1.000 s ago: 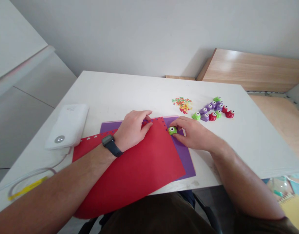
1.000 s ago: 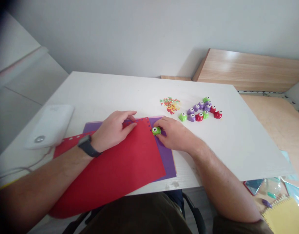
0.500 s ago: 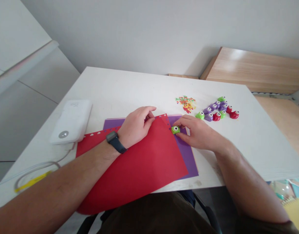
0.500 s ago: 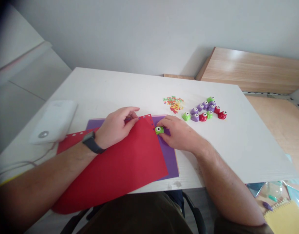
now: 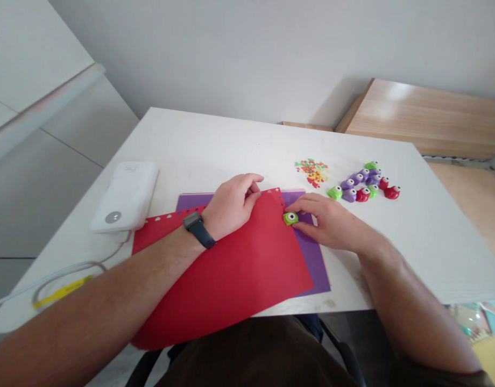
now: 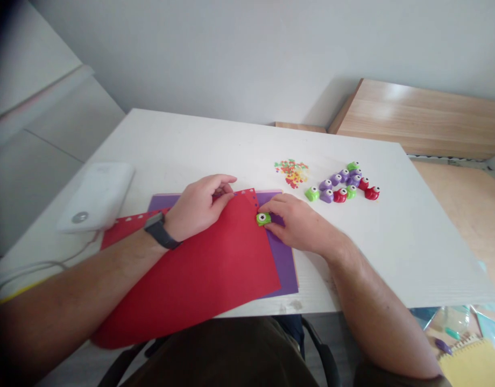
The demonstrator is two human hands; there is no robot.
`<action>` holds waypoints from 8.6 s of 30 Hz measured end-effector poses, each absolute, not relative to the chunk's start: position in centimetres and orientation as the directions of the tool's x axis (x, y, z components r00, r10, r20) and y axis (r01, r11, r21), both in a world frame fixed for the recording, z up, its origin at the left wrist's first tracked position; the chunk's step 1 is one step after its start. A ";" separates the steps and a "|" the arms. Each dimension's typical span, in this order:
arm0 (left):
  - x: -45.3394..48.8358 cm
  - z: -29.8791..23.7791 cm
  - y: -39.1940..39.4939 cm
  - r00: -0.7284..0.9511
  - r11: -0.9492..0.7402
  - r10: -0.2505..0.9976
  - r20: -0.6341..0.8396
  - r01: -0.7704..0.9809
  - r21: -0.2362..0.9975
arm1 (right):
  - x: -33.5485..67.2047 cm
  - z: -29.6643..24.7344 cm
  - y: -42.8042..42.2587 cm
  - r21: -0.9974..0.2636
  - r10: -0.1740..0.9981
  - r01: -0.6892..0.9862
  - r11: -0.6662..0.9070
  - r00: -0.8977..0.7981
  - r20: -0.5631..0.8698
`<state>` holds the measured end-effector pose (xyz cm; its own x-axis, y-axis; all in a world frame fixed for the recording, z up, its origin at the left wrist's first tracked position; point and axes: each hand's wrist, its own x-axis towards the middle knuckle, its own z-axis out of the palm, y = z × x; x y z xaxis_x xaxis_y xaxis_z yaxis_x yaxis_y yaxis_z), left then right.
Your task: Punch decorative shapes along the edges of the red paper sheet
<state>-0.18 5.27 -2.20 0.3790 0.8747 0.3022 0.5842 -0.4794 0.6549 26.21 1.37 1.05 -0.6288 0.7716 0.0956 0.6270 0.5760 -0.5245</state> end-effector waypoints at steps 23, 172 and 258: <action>0.7 -2.1 6.7 0.431 -0.538 0.840 0.329 0.582 0.610 | 26.7 0.7 1.5 -0.479 0.780 0.658 0.581 -0.617 0.099; -0.4 -2.1 5.7 0.515 -0.566 0.824 0.238 0.713 0.415 | 26.5 2.0 1.0 -0.534 0.837 0.706 0.465 -0.547 0.006; 2.5 -1.1 2.3 0.835 -0.868 0.480 0.269 0.408 0.284 | 25.0 1.4 1.5 -0.473 0.907 0.813 0.340 -0.416 -0.063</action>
<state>2.46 2.34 -1.09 0.8351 0.4800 0.2687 0.4075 -0.8679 0.2841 25.05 1.55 1.39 -0.4158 0.9073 -0.0634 0.8131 0.3396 -0.4728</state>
